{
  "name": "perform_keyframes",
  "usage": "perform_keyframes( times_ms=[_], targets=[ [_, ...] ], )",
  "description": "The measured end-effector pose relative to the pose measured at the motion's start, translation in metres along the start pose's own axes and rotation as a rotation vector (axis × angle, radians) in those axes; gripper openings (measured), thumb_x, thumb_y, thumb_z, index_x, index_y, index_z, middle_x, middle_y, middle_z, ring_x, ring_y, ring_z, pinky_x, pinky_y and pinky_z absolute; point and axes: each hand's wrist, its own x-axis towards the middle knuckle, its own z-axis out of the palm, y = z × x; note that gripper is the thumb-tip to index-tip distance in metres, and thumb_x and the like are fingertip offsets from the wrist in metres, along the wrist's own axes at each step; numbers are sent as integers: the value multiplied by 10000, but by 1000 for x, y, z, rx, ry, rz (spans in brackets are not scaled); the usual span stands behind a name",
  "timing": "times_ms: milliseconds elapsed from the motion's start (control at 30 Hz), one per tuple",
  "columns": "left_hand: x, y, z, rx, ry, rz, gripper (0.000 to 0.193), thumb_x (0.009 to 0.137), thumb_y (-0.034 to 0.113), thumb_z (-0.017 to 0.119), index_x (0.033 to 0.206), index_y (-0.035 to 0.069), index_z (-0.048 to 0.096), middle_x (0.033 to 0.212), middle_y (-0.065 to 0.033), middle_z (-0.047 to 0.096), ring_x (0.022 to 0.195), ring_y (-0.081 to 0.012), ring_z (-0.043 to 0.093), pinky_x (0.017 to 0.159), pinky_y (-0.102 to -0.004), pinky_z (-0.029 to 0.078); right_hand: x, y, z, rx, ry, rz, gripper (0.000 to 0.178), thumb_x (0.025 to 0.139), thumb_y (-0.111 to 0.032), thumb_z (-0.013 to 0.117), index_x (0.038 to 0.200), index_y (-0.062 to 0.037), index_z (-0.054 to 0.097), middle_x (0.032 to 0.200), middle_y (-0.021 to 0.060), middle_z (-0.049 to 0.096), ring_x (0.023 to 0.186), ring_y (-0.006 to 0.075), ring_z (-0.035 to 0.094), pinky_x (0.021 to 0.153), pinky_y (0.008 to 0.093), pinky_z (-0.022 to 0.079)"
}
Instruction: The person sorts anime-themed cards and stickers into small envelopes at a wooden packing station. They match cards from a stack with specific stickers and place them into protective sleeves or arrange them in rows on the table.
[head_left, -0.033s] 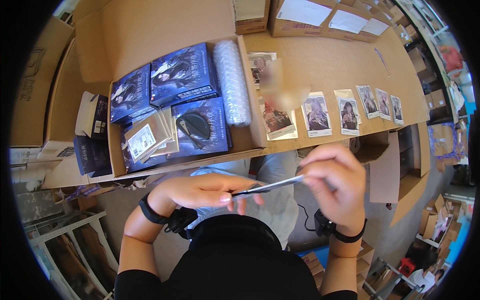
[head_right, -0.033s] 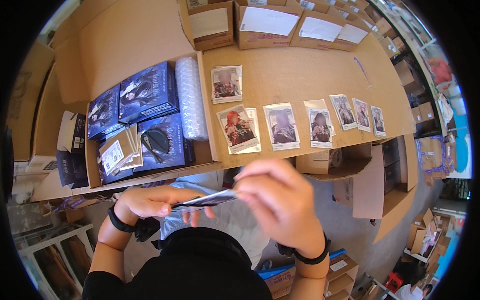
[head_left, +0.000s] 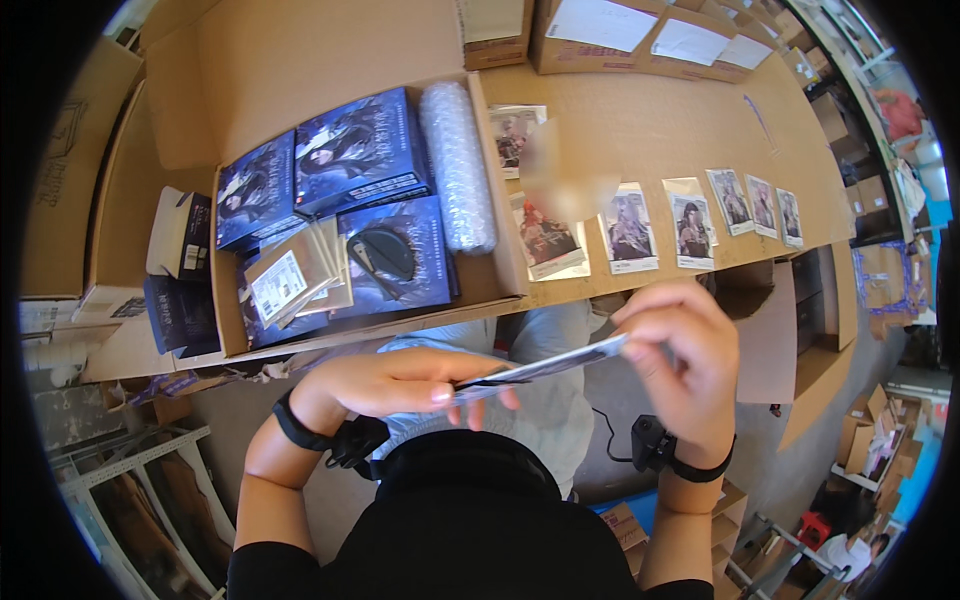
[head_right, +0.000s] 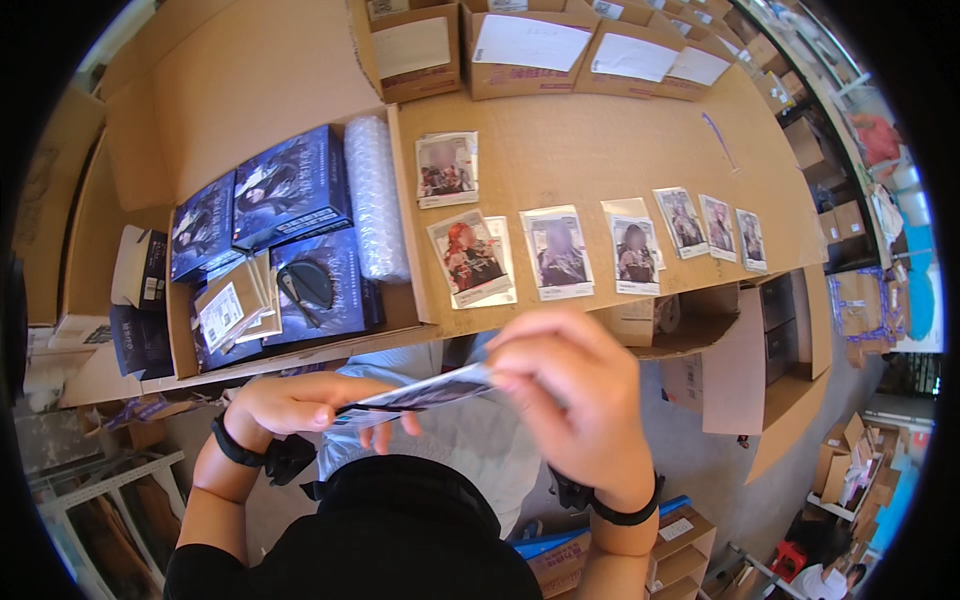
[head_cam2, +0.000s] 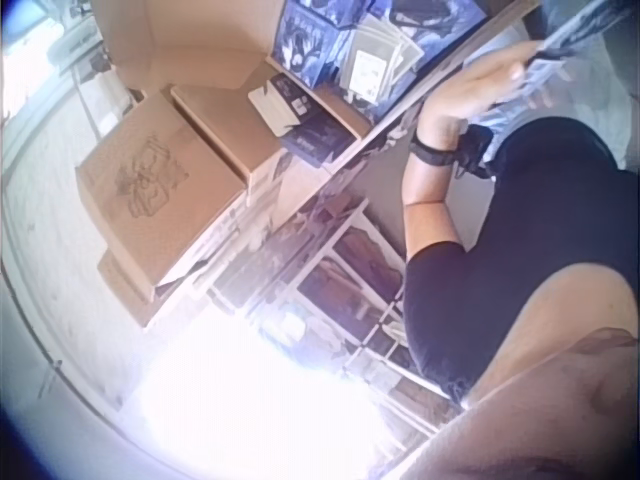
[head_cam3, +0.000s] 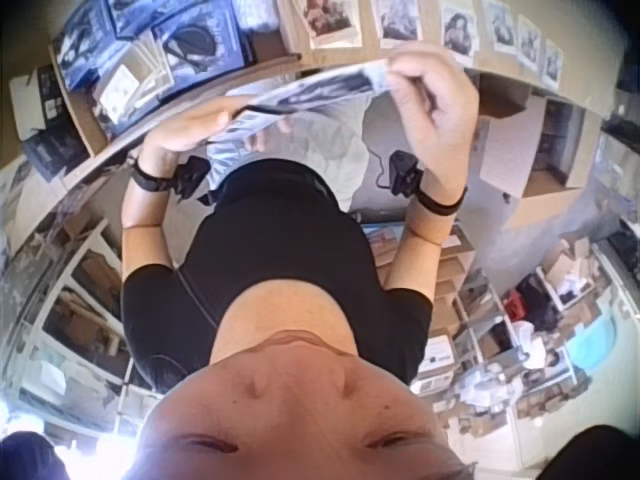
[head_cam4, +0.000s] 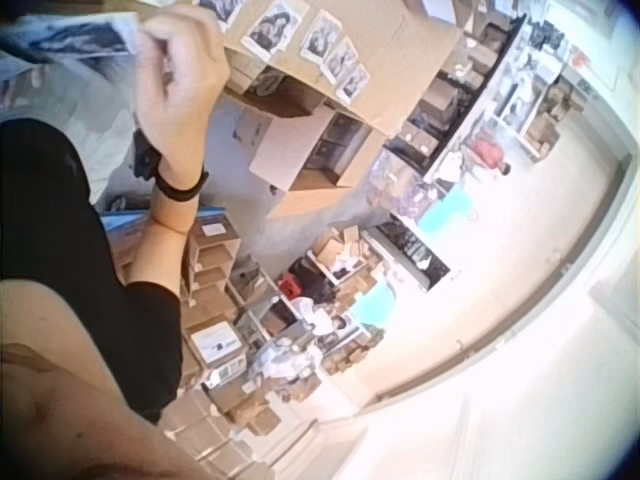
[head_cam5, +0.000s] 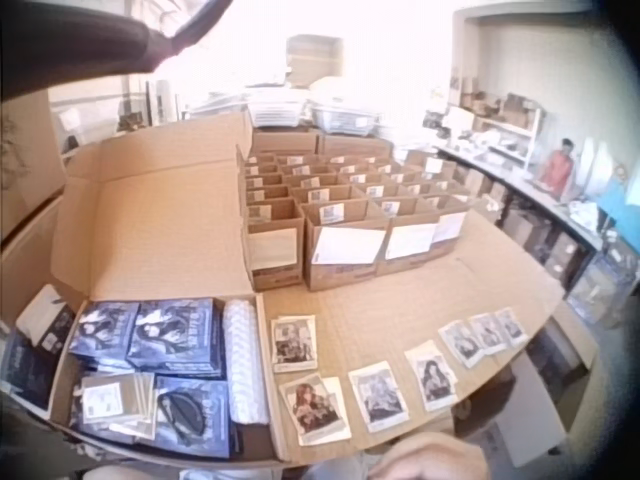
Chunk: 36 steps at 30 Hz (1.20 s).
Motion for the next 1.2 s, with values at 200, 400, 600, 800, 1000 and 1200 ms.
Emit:
perform_keyframes(
  times_ms=[200,400,600,800,1000,1200],
  targets=[
    [-11,2,2,-683,273,129,1030,697,677,511,1316,-84,199,1150,-306,442,911,-364,565,692,-481,509,-21,24,-18,577,366,408,79,861,-56,511,871,18,536,711,39,565,550,55,479,499,175,382],
    [2,13,6,-704,379,257,886,689,366,640,1333,-40,186,1239,-270,387,1055,-370,492,826,-527,443,-26,30,-9,734,390,464,63,862,-52,497,867,11,495,716,78,582,526,104,543,486,210,430],
    [15,18,15,-556,547,184,590,807,205,562,1277,-57,321,1266,-187,426,1142,-287,454,947,-389,386,-40,34,11,994,160,589,64,881,-66,461,910,-13,442,799,136,604,641,190,625,541,268,509],
    [3,-11,21,-123,707,-27,447,929,299,399,1220,-41,403,1114,-129,527,948,-185,530,827,-288,419,-55,40,22,1097,-59,675,80,889,-75,449,935,-10,435,863,144,600,732,203,629,624,285,513],
    [31,5,24,-16,497,-66,346,940,297,373,1071,-10,463,843,-65,527,566,-94,498,512,-210,412,-66,42,21,1023,-121,637,80,899,-93,456,931,-20,448,896,127,595,789,165,611,689,271,488],
    [53,-2,23,-71,415,-72,246,913,180,458,1069,-10,470,849,-54,529,624,-109,527,568,-229,439,-77,47,24,895,-76,585,102,858,-61,531,930,4,500,832,43,580,726,87,550,659,235,450]
  ],
)
